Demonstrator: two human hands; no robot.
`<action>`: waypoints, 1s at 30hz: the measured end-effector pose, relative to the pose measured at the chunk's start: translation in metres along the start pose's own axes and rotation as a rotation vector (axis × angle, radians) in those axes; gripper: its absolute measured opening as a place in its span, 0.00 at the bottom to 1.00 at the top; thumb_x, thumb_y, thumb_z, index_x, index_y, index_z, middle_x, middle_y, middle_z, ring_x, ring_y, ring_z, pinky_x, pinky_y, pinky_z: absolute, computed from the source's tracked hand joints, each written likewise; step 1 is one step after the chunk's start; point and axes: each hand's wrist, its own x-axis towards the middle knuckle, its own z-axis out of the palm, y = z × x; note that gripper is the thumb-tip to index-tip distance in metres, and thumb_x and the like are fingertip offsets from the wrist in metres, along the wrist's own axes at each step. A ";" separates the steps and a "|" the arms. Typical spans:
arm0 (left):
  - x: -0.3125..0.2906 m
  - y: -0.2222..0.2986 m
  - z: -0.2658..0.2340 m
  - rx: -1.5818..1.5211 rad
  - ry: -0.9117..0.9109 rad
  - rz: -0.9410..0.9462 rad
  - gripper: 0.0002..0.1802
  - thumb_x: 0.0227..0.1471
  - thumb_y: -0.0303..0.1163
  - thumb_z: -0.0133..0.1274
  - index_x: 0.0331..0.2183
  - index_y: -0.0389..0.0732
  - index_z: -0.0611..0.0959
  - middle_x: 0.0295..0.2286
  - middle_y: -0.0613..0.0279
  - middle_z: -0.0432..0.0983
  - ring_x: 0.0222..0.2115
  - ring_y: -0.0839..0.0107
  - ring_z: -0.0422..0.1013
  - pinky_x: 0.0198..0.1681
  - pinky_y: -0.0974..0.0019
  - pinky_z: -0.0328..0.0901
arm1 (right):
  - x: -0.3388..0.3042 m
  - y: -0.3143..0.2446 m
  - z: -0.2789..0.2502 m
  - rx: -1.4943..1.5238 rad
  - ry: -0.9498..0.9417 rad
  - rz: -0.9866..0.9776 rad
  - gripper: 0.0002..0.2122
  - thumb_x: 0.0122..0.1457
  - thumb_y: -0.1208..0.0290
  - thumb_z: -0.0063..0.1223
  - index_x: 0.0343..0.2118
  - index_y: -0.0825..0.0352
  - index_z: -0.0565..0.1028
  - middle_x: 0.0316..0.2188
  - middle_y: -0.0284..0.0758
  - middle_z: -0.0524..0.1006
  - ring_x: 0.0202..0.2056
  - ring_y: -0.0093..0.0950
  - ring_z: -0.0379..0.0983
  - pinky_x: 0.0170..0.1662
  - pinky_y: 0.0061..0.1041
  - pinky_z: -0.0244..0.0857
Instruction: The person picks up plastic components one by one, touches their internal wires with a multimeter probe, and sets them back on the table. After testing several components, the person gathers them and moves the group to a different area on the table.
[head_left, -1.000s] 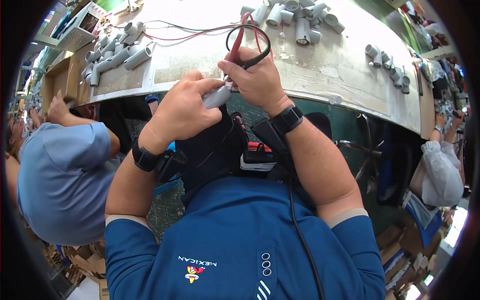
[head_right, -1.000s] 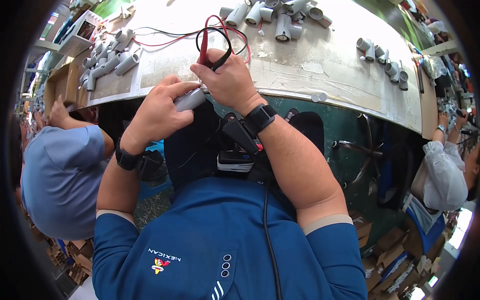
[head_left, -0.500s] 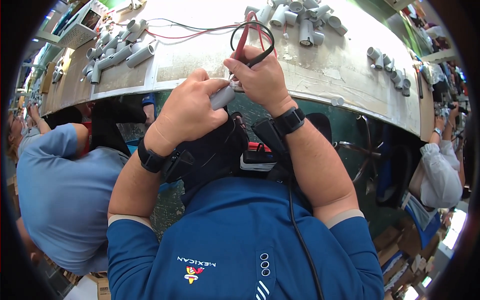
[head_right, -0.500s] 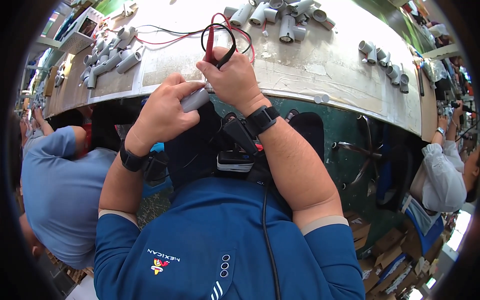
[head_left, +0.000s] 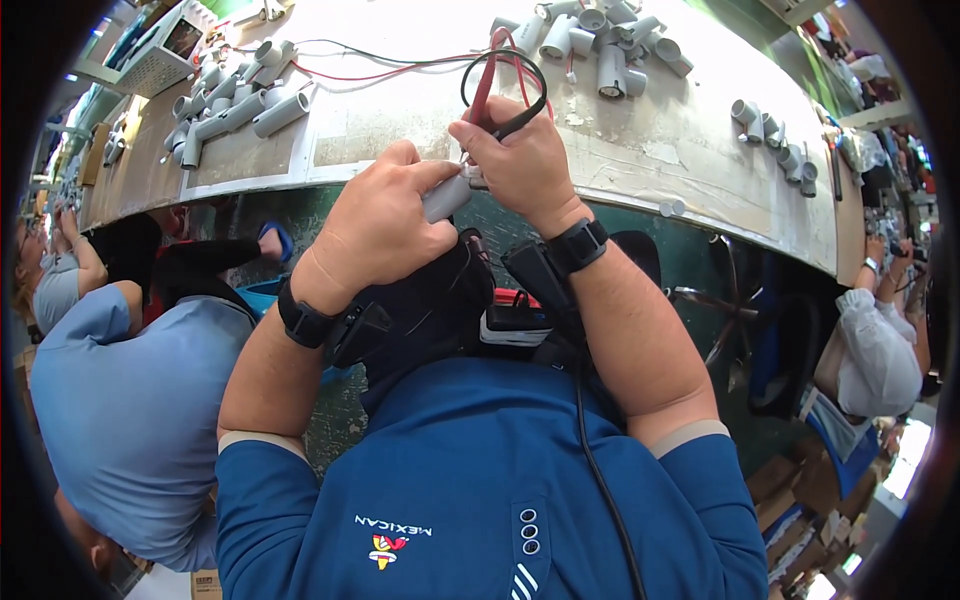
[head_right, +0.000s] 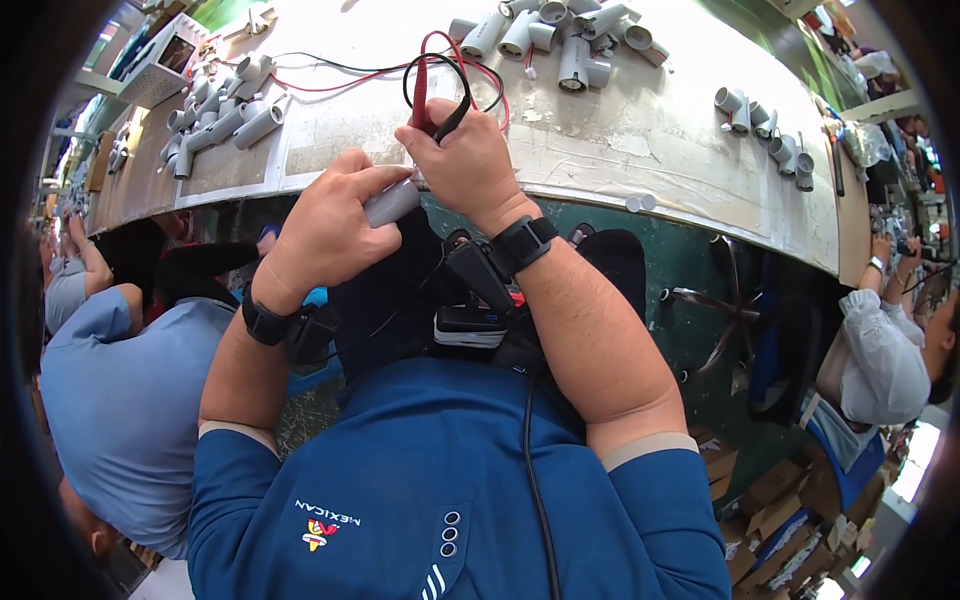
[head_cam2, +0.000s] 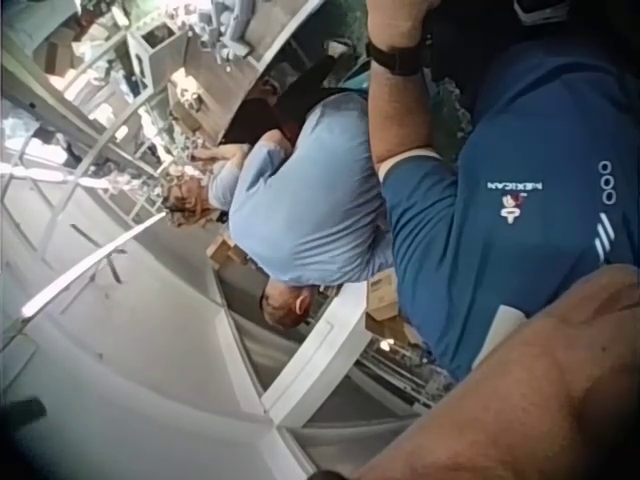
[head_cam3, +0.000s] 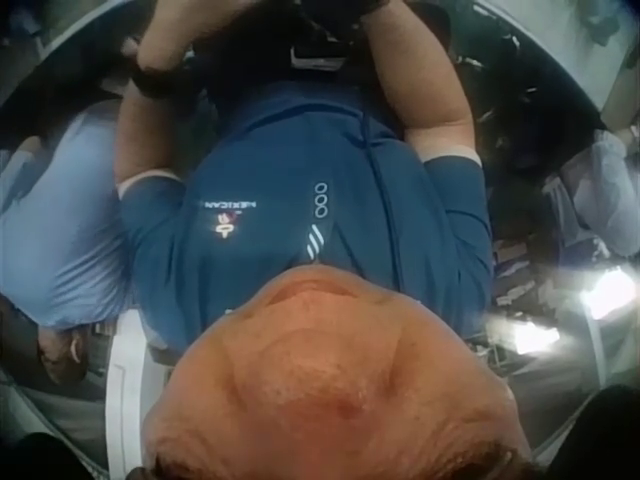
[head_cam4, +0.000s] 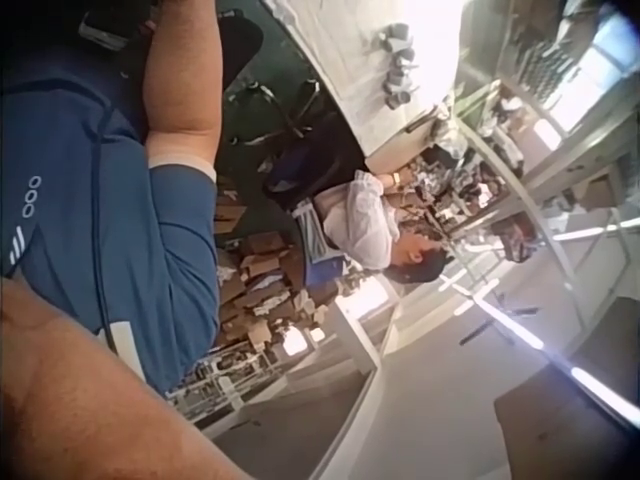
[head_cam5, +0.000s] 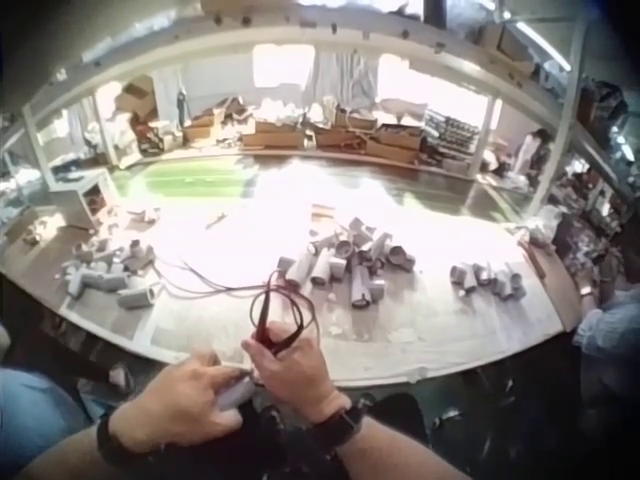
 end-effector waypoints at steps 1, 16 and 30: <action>0.000 0.000 0.000 0.001 0.000 0.000 0.28 0.41 0.33 0.60 0.48 0.41 0.87 0.37 0.46 0.75 0.39 0.45 0.77 0.48 0.52 0.74 | 0.000 0.000 0.000 0.001 0.000 0.004 0.08 0.62 0.69 0.65 0.34 0.70 0.83 0.22 0.32 0.81 0.23 0.20 0.75 0.28 0.23 0.67; 0.001 0.000 0.002 0.009 0.031 0.032 0.27 0.40 0.34 0.60 0.47 0.41 0.87 0.37 0.47 0.75 0.38 0.45 0.77 0.47 0.52 0.74 | -0.001 -0.001 0.000 -0.005 0.022 -0.026 0.08 0.61 0.68 0.65 0.33 0.69 0.82 0.22 0.32 0.81 0.23 0.20 0.74 0.27 0.24 0.65; 0.001 0.000 -0.003 0.028 -0.006 0.004 0.28 0.41 0.35 0.60 0.48 0.42 0.86 0.38 0.48 0.75 0.40 0.47 0.76 0.48 0.53 0.73 | -0.002 -0.002 0.000 0.095 0.001 0.027 0.06 0.63 0.71 0.64 0.34 0.69 0.80 0.23 0.30 0.80 0.24 0.18 0.73 0.27 0.23 0.66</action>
